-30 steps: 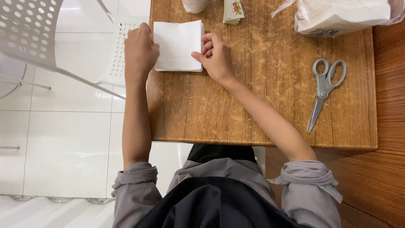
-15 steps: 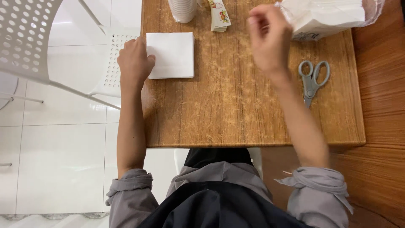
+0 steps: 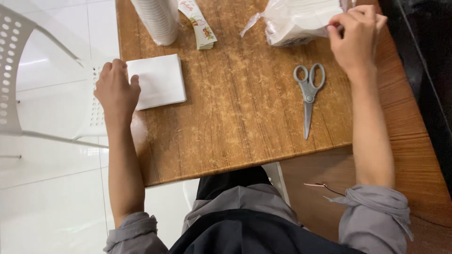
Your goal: Cutting napkins into smaller squares and stacking them.
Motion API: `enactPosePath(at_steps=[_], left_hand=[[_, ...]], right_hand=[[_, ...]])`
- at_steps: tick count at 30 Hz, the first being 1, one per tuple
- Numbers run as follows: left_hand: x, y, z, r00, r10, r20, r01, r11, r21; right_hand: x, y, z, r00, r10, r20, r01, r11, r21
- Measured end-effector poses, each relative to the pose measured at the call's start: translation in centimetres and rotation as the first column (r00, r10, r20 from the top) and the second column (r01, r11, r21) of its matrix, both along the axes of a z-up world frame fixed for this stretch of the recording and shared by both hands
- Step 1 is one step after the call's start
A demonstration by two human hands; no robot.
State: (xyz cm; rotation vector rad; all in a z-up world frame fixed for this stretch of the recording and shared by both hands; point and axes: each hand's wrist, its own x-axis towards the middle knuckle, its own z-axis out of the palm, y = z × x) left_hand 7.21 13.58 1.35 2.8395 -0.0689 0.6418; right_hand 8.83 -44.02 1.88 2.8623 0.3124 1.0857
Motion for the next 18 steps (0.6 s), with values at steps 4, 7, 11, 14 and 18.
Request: enactPosePath(at_steps=[4,7,11,14,18], left_hand=[[-0.3,-0.3,0.6,1.0,-0.015,0.012,0.015,1.0,-0.005],[-0.2,-0.1,0.6,1.0,0.006,0.009,-0.006,1.0,-0.002],[-0.4,-0.2,0.7,1.0,0.007,0.027,-0.007,1.0,-0.02],[-0.4,-0.2,0.9,1.0,-0.001,0.028,0.001,1.0,-0.023],[-0.6,-0.4,1.2,0.998,-0.034,0.05,0.038,0.997,-0.065]], right_hand=[[0.3,1.4,-0.3,0.994,-0.049,0.1,0.053,0.998,-0.038],[0.4,2.2,-1.0,0.973,-0.073,0.221,0.092,0.993,-0.074],[0.4,2.9,-1.7,0.951,-0.033,0.308,0.047,0.998,-0.037],[-0.1,3.6,-1.0,0.948,-0.027,0.319,0.051,0.996,-0.067],[-0.4,4.1,-0.2,0.942,-0.033,0.335,0.1,0.978,-0.185]])
